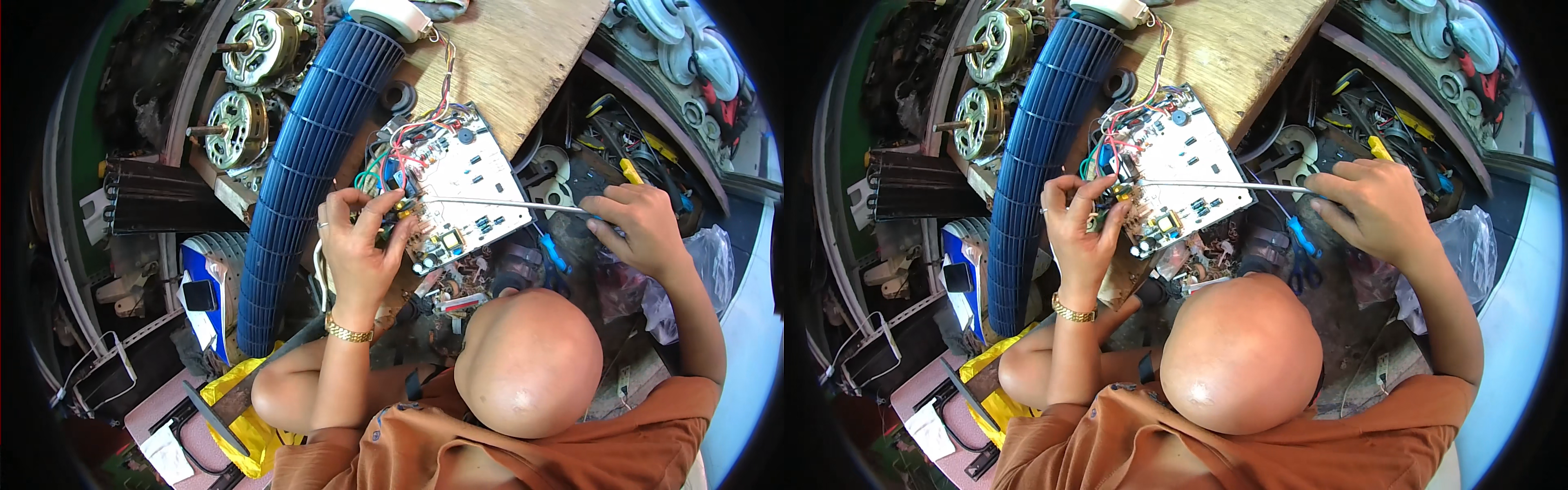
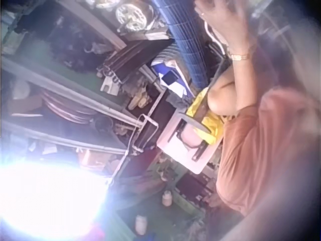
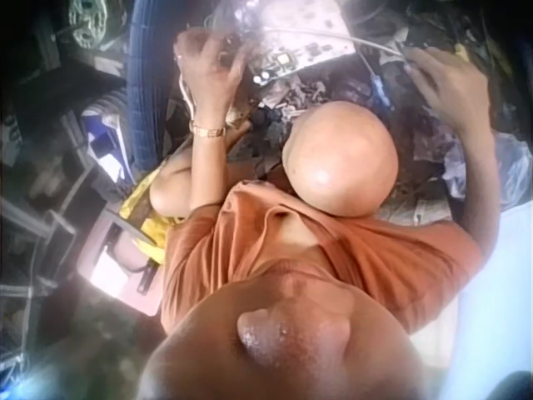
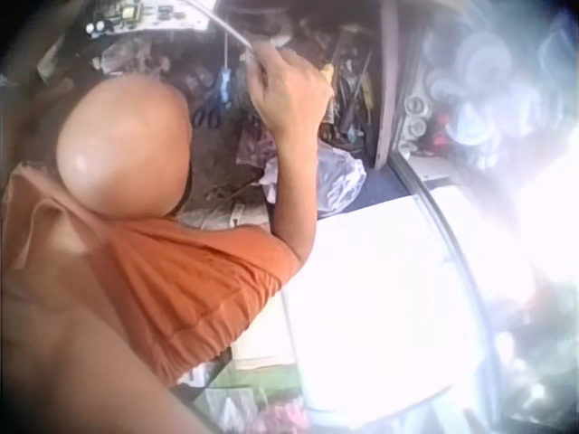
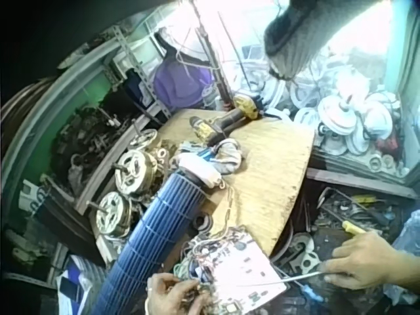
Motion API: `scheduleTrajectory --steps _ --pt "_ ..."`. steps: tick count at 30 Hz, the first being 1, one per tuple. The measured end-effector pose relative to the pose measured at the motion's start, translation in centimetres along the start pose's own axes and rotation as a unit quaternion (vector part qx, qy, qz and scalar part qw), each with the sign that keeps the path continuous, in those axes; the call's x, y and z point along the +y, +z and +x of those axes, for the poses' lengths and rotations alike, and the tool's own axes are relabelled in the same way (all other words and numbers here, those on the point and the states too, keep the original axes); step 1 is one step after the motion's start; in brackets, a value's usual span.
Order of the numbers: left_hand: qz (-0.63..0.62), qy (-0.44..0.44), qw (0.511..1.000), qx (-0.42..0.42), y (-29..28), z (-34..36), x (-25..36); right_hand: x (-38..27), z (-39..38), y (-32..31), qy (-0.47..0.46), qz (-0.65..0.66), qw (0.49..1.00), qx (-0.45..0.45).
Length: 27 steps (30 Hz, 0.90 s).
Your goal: The person works on a circuit board and various mechanical components, using a screwdriver to remove and replace wires and screws while seated near a cluttered workspace.
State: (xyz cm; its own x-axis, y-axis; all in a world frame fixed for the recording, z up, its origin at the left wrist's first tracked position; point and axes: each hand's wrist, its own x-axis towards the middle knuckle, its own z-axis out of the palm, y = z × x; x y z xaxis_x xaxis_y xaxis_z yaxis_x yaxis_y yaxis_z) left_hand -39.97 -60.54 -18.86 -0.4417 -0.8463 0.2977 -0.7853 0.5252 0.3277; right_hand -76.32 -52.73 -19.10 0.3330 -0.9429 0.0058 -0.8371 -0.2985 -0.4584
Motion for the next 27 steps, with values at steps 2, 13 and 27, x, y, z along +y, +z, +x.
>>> scheduleTrajectory --steps 2,13,27 --pt "-0.011 -0.008 1.0 0.008 0.7 -0.4 0.0 -0.5 0.3 -0.2 -0.01 -0.011 1.0 0.013" --pt "-0.135 -0.045 0.984 0.108 4.1 -1.8 -1.4 -0.4 3.0 -1.4 -0.057 -0.02 0.998 -0.03" --pt "-0.334 -0.15 0.889 0.276 6.8 -1.7 -1.2 4.0 3.6 6.1 -0.027 0.281 0.945 -0.165"
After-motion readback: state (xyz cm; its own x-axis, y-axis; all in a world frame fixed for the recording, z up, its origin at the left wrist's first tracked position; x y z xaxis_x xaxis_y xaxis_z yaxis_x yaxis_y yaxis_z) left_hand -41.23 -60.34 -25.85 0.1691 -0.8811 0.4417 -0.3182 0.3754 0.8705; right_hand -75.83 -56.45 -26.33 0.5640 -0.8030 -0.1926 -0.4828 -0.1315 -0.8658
